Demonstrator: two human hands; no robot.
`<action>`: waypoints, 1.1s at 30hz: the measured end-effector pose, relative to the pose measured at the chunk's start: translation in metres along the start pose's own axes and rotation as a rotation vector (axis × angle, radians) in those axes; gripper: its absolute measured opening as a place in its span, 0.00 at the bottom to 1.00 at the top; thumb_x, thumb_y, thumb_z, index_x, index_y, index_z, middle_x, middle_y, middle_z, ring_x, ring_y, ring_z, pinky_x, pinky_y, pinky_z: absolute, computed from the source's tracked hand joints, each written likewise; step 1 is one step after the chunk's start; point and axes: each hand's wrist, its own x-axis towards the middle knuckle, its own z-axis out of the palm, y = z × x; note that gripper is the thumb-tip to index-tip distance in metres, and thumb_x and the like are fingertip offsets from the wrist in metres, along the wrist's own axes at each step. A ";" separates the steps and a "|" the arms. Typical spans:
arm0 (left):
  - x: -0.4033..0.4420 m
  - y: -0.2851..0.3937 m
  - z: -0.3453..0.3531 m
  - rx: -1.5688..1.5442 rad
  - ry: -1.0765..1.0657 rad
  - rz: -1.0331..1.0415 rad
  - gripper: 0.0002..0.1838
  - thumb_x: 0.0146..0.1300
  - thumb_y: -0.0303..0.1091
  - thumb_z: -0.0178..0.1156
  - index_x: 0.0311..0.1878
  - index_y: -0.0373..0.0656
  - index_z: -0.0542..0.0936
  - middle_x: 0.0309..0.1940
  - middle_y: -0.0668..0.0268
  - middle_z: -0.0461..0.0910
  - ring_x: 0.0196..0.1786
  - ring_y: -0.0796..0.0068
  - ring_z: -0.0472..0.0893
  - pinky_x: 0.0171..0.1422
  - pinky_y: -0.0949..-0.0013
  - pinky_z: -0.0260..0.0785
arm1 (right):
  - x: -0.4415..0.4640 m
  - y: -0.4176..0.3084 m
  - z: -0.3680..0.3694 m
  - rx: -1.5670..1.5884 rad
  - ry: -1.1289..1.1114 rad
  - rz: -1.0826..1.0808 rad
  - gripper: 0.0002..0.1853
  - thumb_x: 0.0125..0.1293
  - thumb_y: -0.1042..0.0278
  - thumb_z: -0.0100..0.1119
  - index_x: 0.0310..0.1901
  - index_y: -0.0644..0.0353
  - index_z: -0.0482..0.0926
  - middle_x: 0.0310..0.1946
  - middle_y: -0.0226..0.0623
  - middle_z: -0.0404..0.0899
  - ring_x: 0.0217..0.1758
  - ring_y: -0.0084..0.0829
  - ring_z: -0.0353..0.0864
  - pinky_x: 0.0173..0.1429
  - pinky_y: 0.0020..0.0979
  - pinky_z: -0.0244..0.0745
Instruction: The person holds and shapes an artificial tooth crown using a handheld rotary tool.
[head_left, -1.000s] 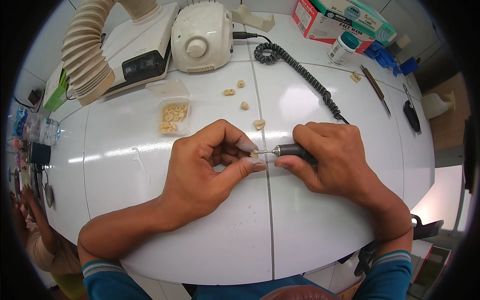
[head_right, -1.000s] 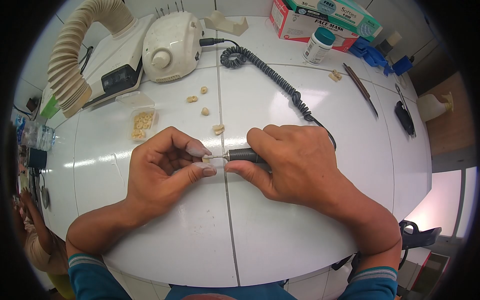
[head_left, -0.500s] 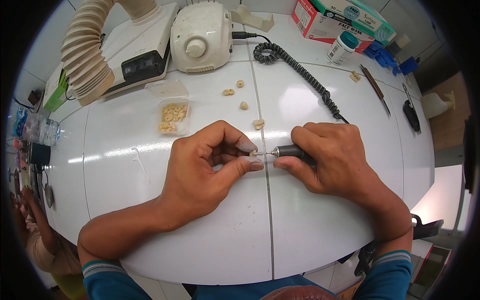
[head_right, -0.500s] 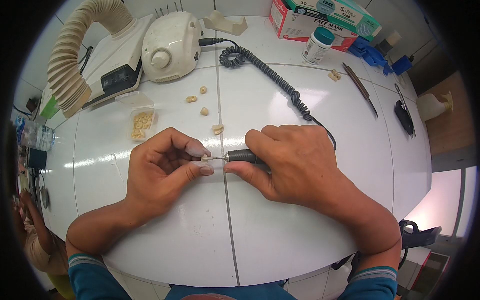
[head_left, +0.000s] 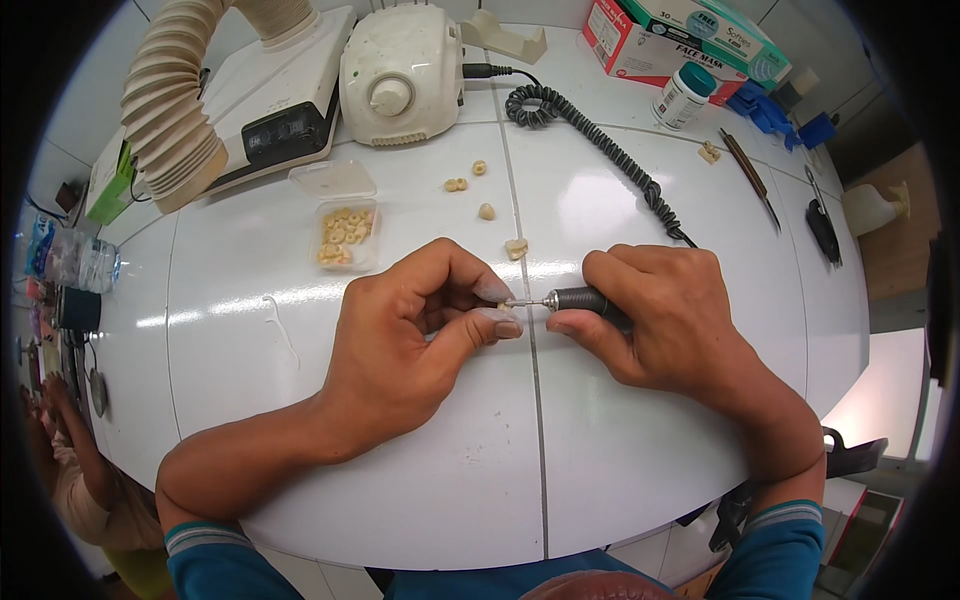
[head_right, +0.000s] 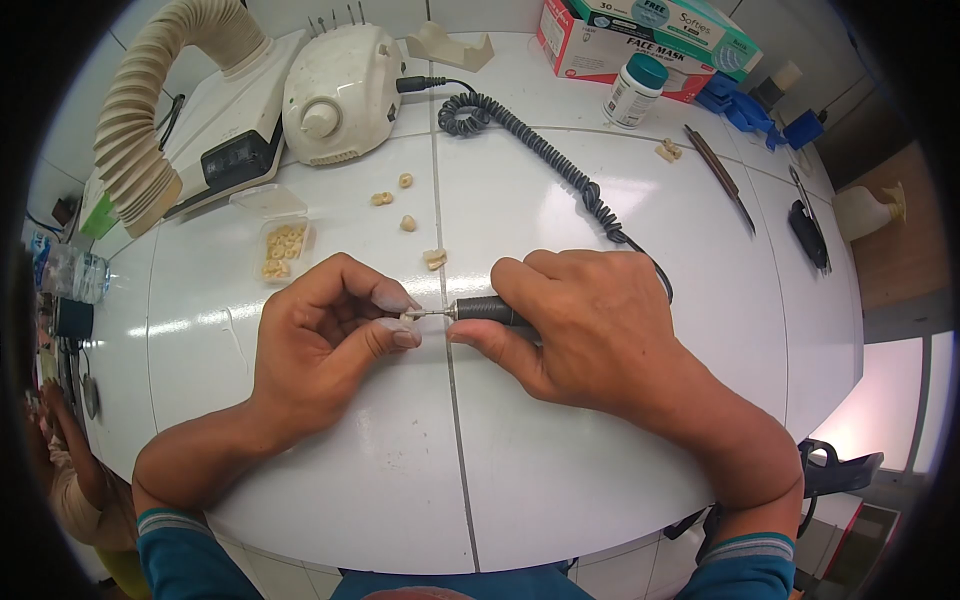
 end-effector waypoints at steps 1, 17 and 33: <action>0.000 -0.001 0.000 -0.002 0.002 0.009 0.09 0.78 0.13 0.65 0.55 0.32 0.80 0.52 0.57 0.87 0.56 0.71 0.92 0.66 0.67 0.88 | 0.000 0.000 0.000 0.003 0.001 -0.003 0.28 0.76 0.35 0.74 0.35 0.56 0.84 0.21 0.33 0.81 0.20 0.38 0.82 0.25 0.41 0.70; 0.000 -0.003 0.001 -0.042 -0.004 0.043 0.11 0.77 0.11 0.65 0.56 0.33 0.78 0.53 0.57 0.85 0.57 0.70 0.92 0.66 0.65 0.89 | 0.002 0.000 -0.004 0.022 -0.038 0.001 0.29 0.77 0.35 0.73 0.33 0.56 0.84 0.20 0.34 0.81 0.20 0.40 0.82 0.25 0.42 0.71; -0.001 -0.002 0.000 -0.005 -0.009 0.037 0.10 0.74 0.11 0.68 0.51 0.33 0.79 0.55 0.54 0.85 0.58 0.69 0.91 0.67 0.65 0.90 | 0.001 0.002 0.000 0.020 -0.006 0.000 0.29 0.76 0.35 0.74 0.33 0.56 0.84 0.20 0.34 0.81 0.19 0.40 0.81 0.25 0.42 0.70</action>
